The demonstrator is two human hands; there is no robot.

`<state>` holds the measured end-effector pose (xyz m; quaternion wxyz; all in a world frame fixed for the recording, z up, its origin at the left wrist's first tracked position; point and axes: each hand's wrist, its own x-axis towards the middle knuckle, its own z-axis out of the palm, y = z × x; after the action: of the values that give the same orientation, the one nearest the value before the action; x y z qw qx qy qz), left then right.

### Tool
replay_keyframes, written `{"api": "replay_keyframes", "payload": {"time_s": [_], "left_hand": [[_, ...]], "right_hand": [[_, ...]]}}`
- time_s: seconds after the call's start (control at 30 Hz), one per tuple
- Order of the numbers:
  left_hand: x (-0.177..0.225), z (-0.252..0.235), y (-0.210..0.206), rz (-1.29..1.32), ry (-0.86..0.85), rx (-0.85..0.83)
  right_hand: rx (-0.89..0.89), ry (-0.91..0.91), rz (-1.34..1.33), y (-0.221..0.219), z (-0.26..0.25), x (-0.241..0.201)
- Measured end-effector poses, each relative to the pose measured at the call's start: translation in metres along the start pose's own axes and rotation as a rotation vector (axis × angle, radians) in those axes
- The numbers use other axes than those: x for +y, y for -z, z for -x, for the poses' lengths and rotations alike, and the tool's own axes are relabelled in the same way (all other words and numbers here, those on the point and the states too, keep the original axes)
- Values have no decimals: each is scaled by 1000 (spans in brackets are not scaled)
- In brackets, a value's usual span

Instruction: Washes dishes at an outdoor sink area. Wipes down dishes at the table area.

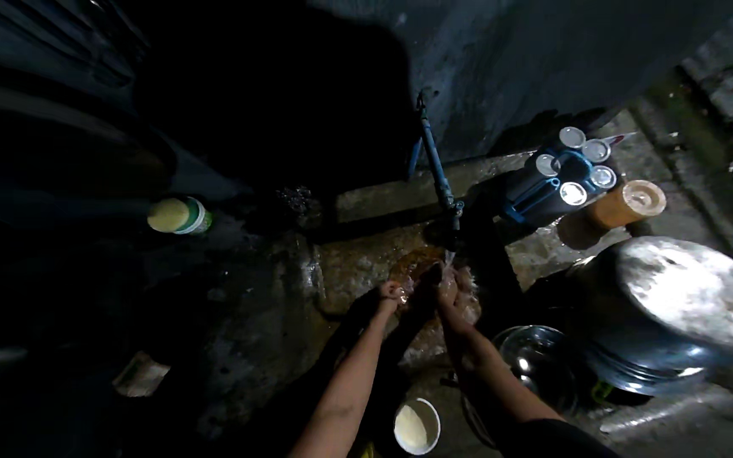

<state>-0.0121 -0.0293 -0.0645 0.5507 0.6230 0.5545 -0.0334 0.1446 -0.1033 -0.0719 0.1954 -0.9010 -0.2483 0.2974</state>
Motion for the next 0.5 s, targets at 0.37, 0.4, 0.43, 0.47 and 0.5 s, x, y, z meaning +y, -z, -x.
{"api": "replay_keyframes", "payload": {"time_s": [0.37,0.4,0.43,0.47,0.5], "left_hand": [[93,27,2,263,-224,-146],[95,24,3,223,-259,-139],[95,20,4,193,-290,-133],[100,23,8,167,-296,-147],[107,31,11,150,-283,-168]], "right_hand": [[-395,24,-811,83,8,-23],[-337,13,-742,88,6,-15],[-271,7,-645,90,0,-6],[-221,4,-523,90,-5,2],[-193,12,-398,89,-8,9]]}}
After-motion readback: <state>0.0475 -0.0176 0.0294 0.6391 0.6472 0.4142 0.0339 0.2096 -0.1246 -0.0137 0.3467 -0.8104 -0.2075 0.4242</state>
